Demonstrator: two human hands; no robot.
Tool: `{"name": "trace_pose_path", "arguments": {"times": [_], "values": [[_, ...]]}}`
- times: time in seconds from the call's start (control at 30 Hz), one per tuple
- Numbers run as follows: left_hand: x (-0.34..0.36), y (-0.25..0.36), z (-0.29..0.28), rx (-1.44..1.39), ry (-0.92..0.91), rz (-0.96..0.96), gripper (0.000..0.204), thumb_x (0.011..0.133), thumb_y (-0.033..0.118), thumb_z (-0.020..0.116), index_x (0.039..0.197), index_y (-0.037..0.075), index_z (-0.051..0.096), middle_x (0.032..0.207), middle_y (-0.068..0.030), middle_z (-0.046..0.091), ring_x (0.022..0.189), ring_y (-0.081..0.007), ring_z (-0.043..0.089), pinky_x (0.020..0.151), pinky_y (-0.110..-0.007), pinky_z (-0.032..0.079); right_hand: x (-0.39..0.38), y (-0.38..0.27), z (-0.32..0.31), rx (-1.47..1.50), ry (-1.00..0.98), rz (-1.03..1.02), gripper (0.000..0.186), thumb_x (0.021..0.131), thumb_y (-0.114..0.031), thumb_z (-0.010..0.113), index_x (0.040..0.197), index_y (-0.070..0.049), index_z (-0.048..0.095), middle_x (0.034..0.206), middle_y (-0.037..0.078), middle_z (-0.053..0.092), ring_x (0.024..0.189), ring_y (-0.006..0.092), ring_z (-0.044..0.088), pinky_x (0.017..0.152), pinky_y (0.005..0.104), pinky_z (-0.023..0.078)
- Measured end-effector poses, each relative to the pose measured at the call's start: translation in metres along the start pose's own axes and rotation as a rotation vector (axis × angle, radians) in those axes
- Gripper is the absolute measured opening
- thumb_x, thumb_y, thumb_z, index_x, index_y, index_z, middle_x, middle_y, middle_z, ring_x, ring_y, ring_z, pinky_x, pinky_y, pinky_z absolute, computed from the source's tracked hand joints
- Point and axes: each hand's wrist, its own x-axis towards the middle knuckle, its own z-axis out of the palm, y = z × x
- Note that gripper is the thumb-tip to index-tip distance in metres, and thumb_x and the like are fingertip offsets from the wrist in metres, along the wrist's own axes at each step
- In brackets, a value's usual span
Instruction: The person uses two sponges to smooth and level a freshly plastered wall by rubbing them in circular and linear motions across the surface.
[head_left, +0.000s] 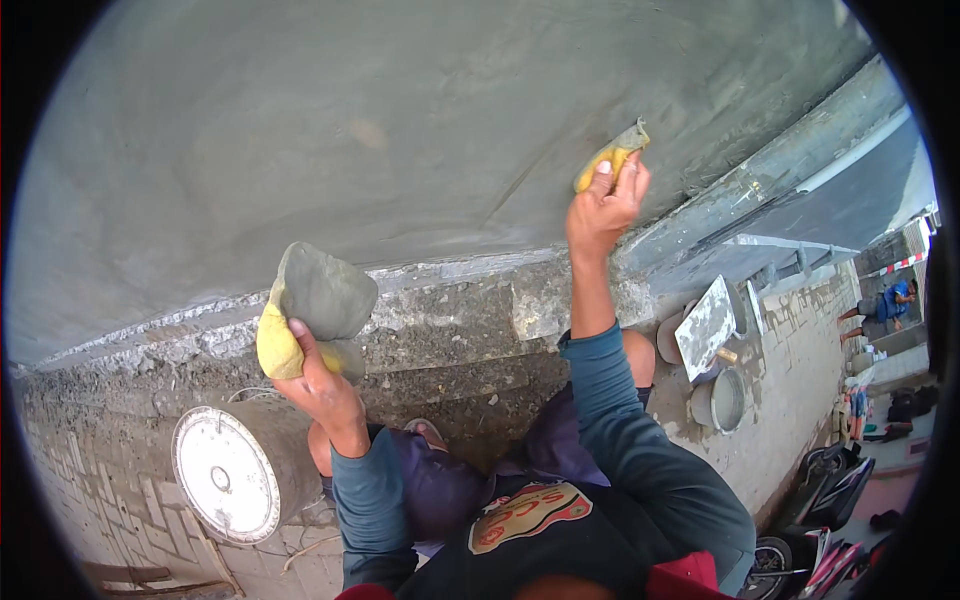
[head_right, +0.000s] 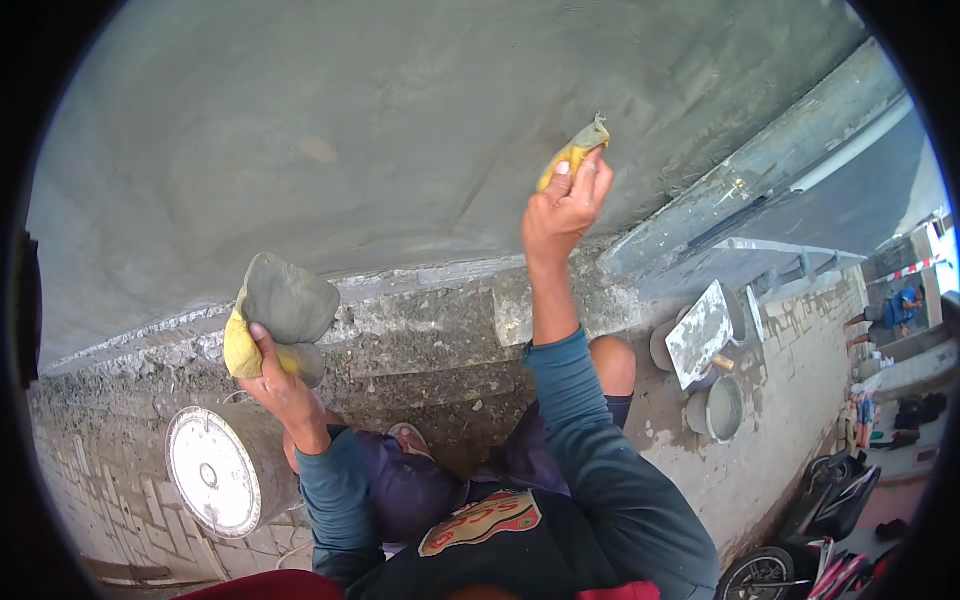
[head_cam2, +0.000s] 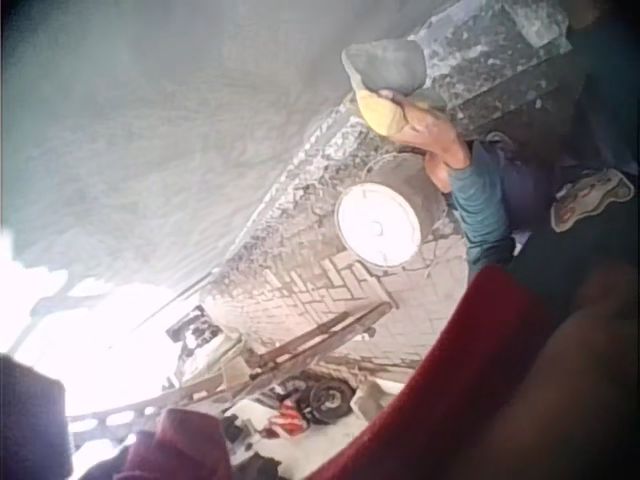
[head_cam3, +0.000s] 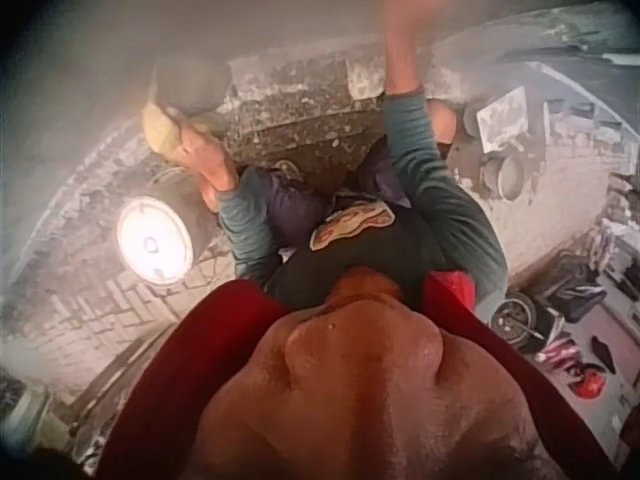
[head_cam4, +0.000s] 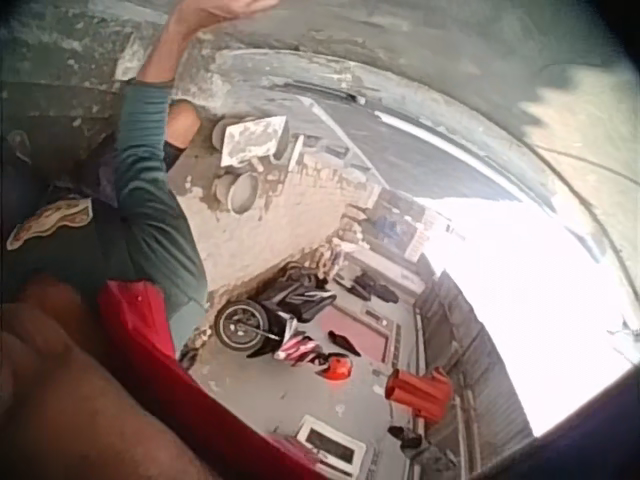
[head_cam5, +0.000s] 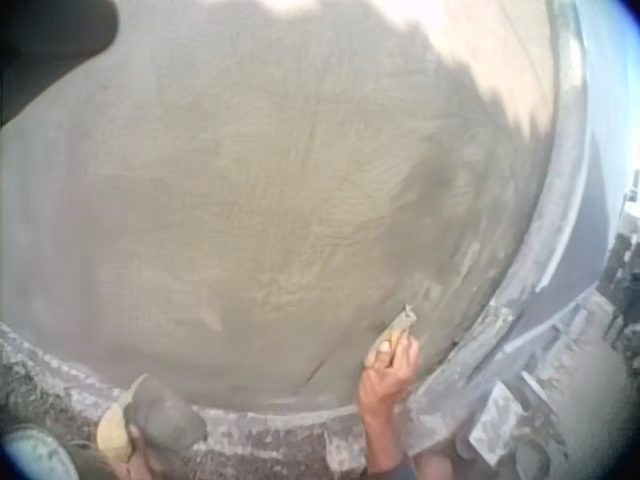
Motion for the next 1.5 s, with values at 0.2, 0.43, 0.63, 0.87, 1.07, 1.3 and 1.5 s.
{"name": "trace_pose_path", "arguments": {"times": [0.2,0.43,0.63,0.87,1.07,1.3,1.5], "values": [[-0.004,-0.002,0.007,-0.136,-0.142,-0.135,0.038,0.101,0.019,0.055,0.131,-0.004,0.054,0.124,-0.0123,0.06,0.111,-0.0203,0.057,0.097,-0.035,0.044,-0.177,-0.01,0.033,0.181,-0.594,-0.247,0.048,0.079,0.016,0.053,0.127,0.011,0.056,0.107,0.023,0.054,0.092,0.0358,0.055,0.079,0.0409,0.049],[-0.005,-0.006,-0.01,-0.106,-0.313,-0.19,0.04,0.1,0.02,0.057,0.131,-0.004,0.054,0.122,-0.0107,0.06,0.11,-0.0185,0.056,0.098,-0.034,0.042,-0.038,0.038,-0.038,-0.118,-0.081,-0.009,0.043,0.097,-0.003,0.051,0.138,0.009,0.048,0.112,0.017,0.05,0.097,0.0266,0.055,0.085,0.0367,0.048],[-0.001,-0.018,-0.004,-0.015,-0.427,-0.227,0.034,0.096,0.01,0.057,0.125,-0.008,0.055,0.114,-0.0133,0.061,0.103,-0.0198,0.056,0.094,-0.032,0.042,0.052,0.111,-0.018,-0.48,0.087,-0.187,0.045,0.088,0.006,0.048,0.133,0.013,0.044,0.112,0.025,0.045,0.098,0.0376,0.05,0.088,0.0442,0.043],[0.0,-0.024,0.01,0.025,-0.547,-0.239,0.028,0.097,0.011,0.058,0.118,-0.007,0.056,0.102,-0.0091,0.06,0.092,-0.0167,0.053,0.084,-0.029,0.041,-0.15,0.179,0.003,-0.502,-0.313,0.552,0.03,0.086,0.001,0.049,0.112,0.015,0.054,0.105,0.027,0.055,0.098,0.04,0.056,0.088,0.0464,0.045],[0.003,-0.034,0.016,0.051,-0.597,-0.312,0.038,0.098,0.02,0.059,0.124,-0.007,0.058,0.112,-0.0113,0.063,0.1,-0.0181,0.056,0.093,-0.032,0.041,-0.039,0.149,0.008,0.364,0.29,1.186,0.023,0.088,0.002,0.048,0.107,0.013,0.056,0.102,0.014,0.061,0.085,0.0236,0.063,0.078,0.0374,0.052],[-0.008,-0.03,0.025,-0.031,-0.599,-0.364,0.032,0.095,0.014,0.059,0.119,-0.006,0.055,0.106,-0.0087,0.06,0.096,-0.0174,0.053,0.088,-0.029,0.041,-0.003,0.11,-0.011,-0.352,0.235,0.04,0.037,0.096,-0.004,0.048,0.128,0.014,0.048,0.102,0.021,0.054,0.089,0.0323,0.06,0.083,0.0403,0.048],[-0.009,-0.031,0.026,-0.051,-0.672,-0.353,0.041,0.097,0.021,0.062,0.128,-0.006,0.056,0.118,-0.0112,0.06,0.107,-0.019,0.055,0.097,-0.033,0.039,-0.173,0.128,0.035,-0.232,-0.194,0.632,0.034,0.092,0.0,0.046,0.121,0.017,0.052,0.11,0.025,0.057,0.104,0.0365,0.056,0.092,0.0424,0.043]]}}
